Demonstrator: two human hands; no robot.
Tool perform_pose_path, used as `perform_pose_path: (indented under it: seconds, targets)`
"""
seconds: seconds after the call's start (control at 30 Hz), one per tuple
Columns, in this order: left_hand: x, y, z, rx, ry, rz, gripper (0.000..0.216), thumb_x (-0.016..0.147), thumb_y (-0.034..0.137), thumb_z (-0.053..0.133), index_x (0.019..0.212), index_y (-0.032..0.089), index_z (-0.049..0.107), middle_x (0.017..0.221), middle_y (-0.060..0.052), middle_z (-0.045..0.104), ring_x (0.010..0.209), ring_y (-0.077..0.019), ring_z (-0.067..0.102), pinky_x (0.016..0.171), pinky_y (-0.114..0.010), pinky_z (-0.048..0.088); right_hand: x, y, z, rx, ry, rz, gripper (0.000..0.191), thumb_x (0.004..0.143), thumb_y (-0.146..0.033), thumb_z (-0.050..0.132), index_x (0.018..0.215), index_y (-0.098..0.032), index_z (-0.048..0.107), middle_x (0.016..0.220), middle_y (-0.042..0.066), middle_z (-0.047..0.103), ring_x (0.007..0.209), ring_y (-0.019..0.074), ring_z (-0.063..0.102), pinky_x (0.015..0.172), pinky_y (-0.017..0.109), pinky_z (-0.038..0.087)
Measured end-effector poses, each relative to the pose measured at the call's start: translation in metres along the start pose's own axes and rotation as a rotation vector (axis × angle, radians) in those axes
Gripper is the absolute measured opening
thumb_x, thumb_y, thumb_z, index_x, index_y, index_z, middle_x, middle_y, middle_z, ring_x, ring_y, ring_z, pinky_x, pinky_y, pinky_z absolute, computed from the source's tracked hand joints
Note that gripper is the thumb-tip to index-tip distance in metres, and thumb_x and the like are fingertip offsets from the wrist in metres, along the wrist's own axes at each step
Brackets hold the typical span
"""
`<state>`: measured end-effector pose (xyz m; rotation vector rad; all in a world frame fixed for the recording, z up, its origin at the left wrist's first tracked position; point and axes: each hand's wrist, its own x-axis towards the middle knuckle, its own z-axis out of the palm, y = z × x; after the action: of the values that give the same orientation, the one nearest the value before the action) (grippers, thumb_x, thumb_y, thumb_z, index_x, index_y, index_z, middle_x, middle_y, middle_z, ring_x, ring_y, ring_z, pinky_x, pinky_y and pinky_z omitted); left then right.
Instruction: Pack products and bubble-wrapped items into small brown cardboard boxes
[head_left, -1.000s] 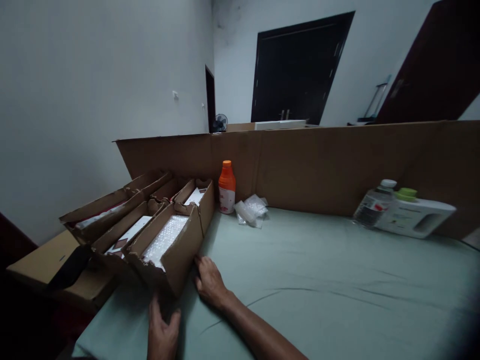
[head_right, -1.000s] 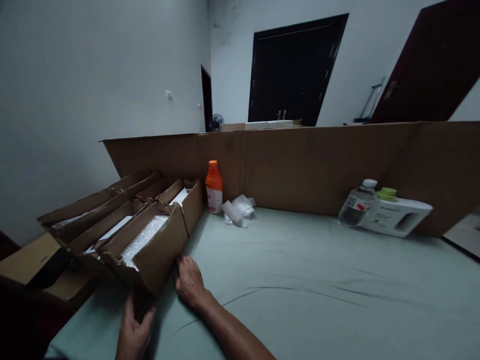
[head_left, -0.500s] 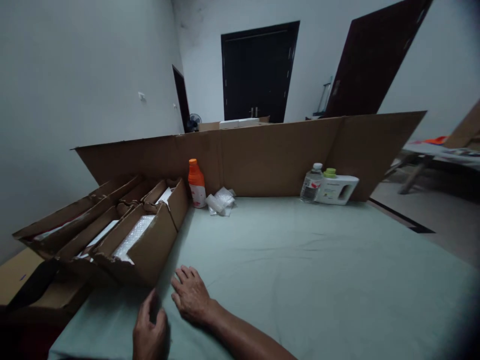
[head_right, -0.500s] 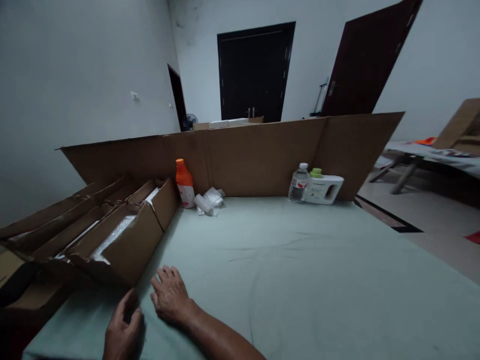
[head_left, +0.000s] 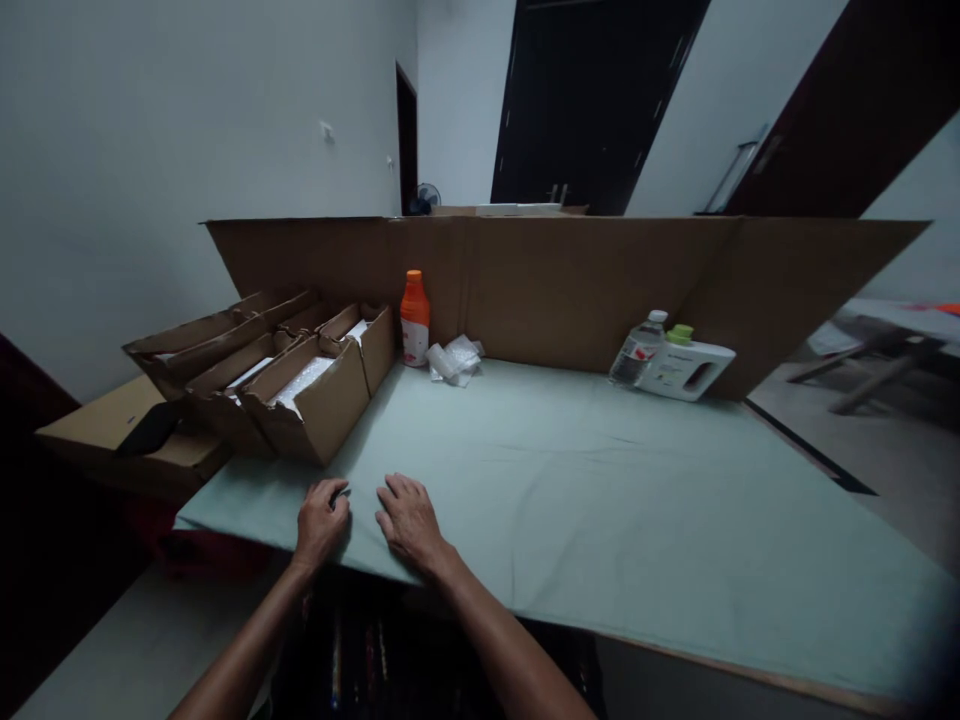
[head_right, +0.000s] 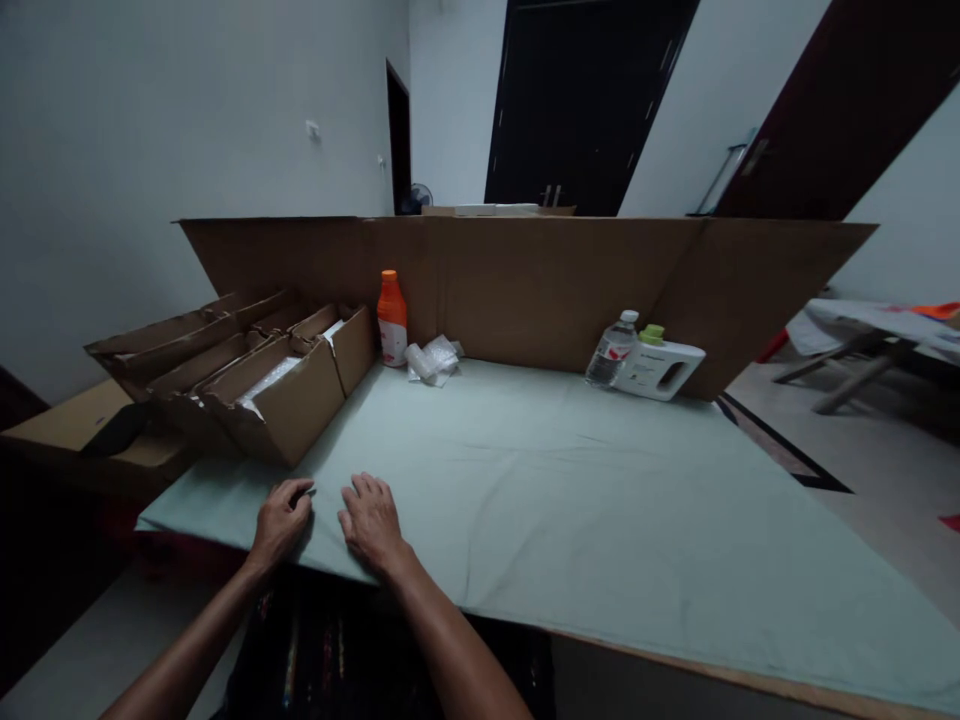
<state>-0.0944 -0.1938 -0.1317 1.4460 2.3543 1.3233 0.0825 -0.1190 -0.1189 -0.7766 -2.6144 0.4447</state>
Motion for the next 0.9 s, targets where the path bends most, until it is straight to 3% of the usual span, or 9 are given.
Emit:
perform_pose_path:
  seconds: [0.1,0.2,0.3,0.37,0.47,0.57,0.7,0.8,0.9]
  targets:
    - [0.004,0.007,0.0,-0.01,-0.03,0.028,0.031,0.075,0.024,0.047,0.091,0.015,0.071,0.097,-0.012,0.074,0.096,-0.0281,0.066,0.09,-0.043,0.051,-0.009,0.001,-0.007,-0.002,0.012,0.001,0.031,0.092,-0.024,0.059,0.123,-0.019,0.062,0.141,0.012,0.056,0.134,0.0271,0.046,0.113,0.044,0.035]
    - [0.024,0.02,0.009,-0.048,-0.101,0.105,0.029,0.078,0.02,0.047,0.094,0.016,0.071,0.094,-0.009,0.073,0.09,-0.0222,0.068,0.083,-0.035,0.054,-0.018,0.003,-0.006,0.013,0.033,0.005,0.033,0.089,-0.019,0.059,0.121,-0.02,0.064,0.141,0.012,0.058,0.132,0.0289,0.049,0.112,0.047,0.038]
    - [0.064,0.033,0.03,-0.081,-0.169,0.196,0.029,0.081,0.013,0.046,0.098,0.016,0.07,0.097,-0.006,0.073,0.092,-0.0176,0.068,0.08,-0.029,0.053,-0.027,0.011,0.002,0.063,0.043,0.008,0.036,0.083,-0.014,0.058,0.117,-0.022,0.066,0.14,0.012,0.06,0.131,0.0312,0.051,0.11,0.052,0.04]
    - [0.098,0.039,0.05,-0.095,-0.2,0.246,0.025,0.085,0.011,0.05,0.1,0.017,0.069,0.101,-0.007,0.072,0.098,-0.0173,0.066,0.087,-0.031,0.052,-0.031,0.019,0.003,0.105,0.015,-0.045,0.035,0.081,-0.013,0.058,0.113,-0.025,0.068,0.137,0.011,0.063,0.129,0.0315,0.054,0.107,0.052,0.043]
    - [0.143,0.039,0.084,-0.118,-0.249,0.298,0.013,0.092,0.024,0.06,0.1,0.016,0.067,0.104,-0.006,0.07,0.101,-0.0194,0.065,0.094,-0.04,0.051,-0.018,0.029,-0.023,0.21,-0.07,-0.138,0.028,0.083,-0.016,0.059,0.105,-0.03,0.07,0.115,0.005,0.074,0.11,0.0261,0.067,0.096,0.044,0.051]
    - [0.166,0.033,0.114,-0.147,-0.29,0.323,0.022,0.092,0.036,0.064,0.099,0.015,0.066,0.102,-0.004,0.068,0.097,-0.0195,0.065,0.09,-0.043,0.053,0.039,0.023,-0.082,0.242,-0.017,-0.097,0.023,0.09,-0.025,0.058,0.109,-0.03,0.069,0.102,0.005,0.076,0.095,0.024,0.07,0.086,0.04,0.054]
    - [0.168,0.024,0.139,-0.193,-0.282,0.304,0.01,0.089,0.017,0.056,0.09,0.016,0.067,0.092,-0.006,0.067,0.094,-0.0203,0.062,0.088,-0.039,0.049,0.18,-0.012,-0.153,0.168,0.071,-0.211,0.023,0.094,-0.031,0.056,0.111,-0.027,0.07,0.11,0.006,0.074,0.101,0.024,0.068,0.09,0.038,0.051]
    - [0.163,0.021,0.145,-0.216,-0.257,0.291,0.023,0.08,0.005,0.049,0.089,0.016,0.066,0.092,-0.009,0.067,0.095,-0.0217,0.058,0.09,-0.038,0.044,0.288,-0.04,-0.151,-0.019,-0.083,-0.331,0.028,0.082,-0.039,0.072,0.106,-0.024,0.072,0.104,0.006,0.074,0.101,0.0275,0.067,0.091,0.039,0.049]
    - [0.159,0.022,0.147,-0.216,-0.264,0.316,0.023,0.072,0.004,0.051,0.084,0.019,0.064,0.089,-0.008,0.065,0.092,-0.0226,0.055,0.087,-0.038,0.041,0.35,-0.057,-0.112,-0.291,-0.366,-0.365,0.035,0.063,-0.038,0.087,0.092,-0.022,0.074,0.084,0.005,0.074,0.085,0.0282,0.07,0.077,0.035,0.051]
